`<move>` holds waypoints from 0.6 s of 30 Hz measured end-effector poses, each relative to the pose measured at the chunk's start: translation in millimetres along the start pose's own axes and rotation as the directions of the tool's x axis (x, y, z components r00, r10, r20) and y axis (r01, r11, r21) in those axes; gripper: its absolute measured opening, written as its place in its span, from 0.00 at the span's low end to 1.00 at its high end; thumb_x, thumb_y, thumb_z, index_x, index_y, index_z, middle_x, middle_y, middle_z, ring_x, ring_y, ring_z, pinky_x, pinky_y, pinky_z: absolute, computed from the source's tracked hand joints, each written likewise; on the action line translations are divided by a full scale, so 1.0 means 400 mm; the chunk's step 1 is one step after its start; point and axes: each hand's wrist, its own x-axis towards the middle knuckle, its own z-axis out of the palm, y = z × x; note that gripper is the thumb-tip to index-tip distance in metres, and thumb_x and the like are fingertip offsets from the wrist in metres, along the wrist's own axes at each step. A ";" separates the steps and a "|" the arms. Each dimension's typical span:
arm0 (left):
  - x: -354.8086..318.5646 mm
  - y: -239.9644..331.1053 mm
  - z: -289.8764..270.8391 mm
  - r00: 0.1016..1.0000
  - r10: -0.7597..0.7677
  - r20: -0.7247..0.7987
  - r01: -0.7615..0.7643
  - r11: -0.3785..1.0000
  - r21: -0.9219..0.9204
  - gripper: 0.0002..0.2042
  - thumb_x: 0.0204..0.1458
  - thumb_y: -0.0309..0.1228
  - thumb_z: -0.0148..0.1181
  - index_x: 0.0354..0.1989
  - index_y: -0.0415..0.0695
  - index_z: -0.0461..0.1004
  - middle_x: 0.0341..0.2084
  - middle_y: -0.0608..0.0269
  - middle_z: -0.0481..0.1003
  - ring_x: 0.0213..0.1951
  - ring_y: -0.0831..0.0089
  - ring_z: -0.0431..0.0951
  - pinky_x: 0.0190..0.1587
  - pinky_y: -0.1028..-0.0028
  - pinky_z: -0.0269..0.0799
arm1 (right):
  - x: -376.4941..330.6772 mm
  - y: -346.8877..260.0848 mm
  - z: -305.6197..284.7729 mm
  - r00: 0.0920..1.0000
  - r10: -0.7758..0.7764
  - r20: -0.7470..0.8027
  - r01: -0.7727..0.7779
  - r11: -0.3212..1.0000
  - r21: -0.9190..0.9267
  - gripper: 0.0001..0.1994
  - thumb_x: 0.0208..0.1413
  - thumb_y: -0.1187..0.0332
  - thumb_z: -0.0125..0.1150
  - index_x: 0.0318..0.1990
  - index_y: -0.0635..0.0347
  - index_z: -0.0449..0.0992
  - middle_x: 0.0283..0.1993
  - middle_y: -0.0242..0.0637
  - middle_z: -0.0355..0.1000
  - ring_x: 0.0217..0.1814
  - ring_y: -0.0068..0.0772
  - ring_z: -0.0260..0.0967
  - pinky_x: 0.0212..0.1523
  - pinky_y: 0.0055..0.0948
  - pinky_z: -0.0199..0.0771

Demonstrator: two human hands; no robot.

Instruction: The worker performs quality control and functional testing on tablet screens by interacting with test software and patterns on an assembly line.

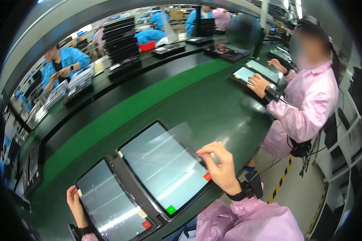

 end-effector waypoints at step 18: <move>-0.002 -0.005 -0.006 1.000 -0.026 0.000 0.026 0.995 -0.100 0.13 0.51 0.19 0.44 0.45 0.34 0.68 0.36 0.61 0.71 0.39 0.78 0.71 0.46 0.80 0.66 | -0.041 0.001 0.010 0.977 0.090 0.192 -0.128 0.971 0.199 0.05 0.52 0.82 0.54 0.35 0.66 0.74 0.34 0.36 0.71 0.37 0.26 0.67 0.40 0.22 0.65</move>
